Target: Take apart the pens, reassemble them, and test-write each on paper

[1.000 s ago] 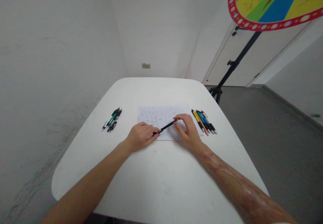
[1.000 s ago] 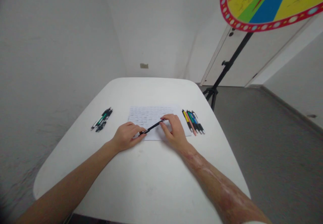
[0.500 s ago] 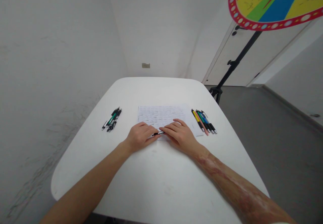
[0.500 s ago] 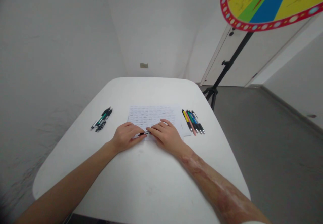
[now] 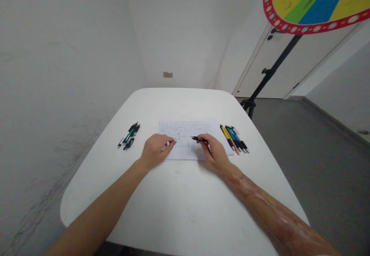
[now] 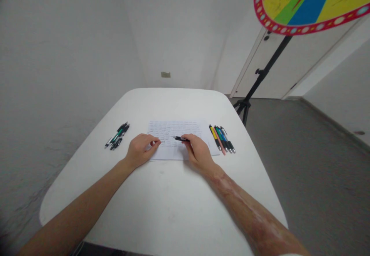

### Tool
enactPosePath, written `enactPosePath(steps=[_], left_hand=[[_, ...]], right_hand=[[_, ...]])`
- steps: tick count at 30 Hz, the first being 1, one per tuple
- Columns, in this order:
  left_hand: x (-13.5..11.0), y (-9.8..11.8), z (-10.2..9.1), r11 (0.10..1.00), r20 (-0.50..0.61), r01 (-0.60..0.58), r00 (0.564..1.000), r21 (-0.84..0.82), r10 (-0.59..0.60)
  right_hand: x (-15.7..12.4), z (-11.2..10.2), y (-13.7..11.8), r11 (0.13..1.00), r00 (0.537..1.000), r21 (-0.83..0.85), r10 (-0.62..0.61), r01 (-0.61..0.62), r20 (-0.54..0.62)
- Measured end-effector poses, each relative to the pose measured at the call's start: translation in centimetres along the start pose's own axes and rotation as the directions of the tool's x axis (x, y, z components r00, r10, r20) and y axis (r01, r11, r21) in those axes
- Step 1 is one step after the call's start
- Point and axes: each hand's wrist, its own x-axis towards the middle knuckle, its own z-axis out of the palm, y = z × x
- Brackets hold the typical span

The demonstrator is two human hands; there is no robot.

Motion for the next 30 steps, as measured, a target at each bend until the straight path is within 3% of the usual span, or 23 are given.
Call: enactPosePath(steps=[4, 7, 12, 15, 18, 21, 30], left_hand=[[-0.1, -0.6, 0.2, 0.993, 0.126, 0.111, 0.985, 0.03, -0.114], [-0.3, -0.9, 0.3, 0.99, 0.226, 0.142, 0.964, 0.018, -0.143], [-0.5, -1.1, 0.5, 0.987, 0.365, 0.159, 0.918, 0.018, -0.155], [-0.7, -1.1, 0.6, 0.987, 0.39, 0.159, 0.908, 0.018, -0.154], [-0.9, -1.1, 0.7, 0.988, 0.378, 0.152, 0.914, 0.015, -0.146], [-1.0, -1.1, 0.8, 0.989, 0.368, 0.148, 0.919, 0.017, -0.144], [-1.0, -1.2, 0.8, 0.989, 0.37, 0.147, 0.918, 0.017, -0.143]], right_hand=[[0.1, 0.0, 0.0, 0.952, 0.954, 0.246, 0.231, -0.182, -0.191], [0.7, -0.3, -0.1, 0.819, 0.896, 0.543, 0.368, -0.186, -0.247], [1.8, -2.1, -0.4, 0.463, 0.801, 0.854, 0.591, -0.239, -0.097], [2.0, -3.3, -0.3, 0.238, 0.744, 0.94, 0.667, -0.244, 0.024], [2.1, -3.9, -0.2, 0.091, 0.708, 0.972, 0.699, -0.219, 0.094], [2.1, -4.0, -0.4, 0.025, 0.689, 0.98, 0.715, -0.199, 0.121], [2.0, -3.7, -0.8, -0.037, 0.687, 0.982, 0.709, -0.186, 0.157]])
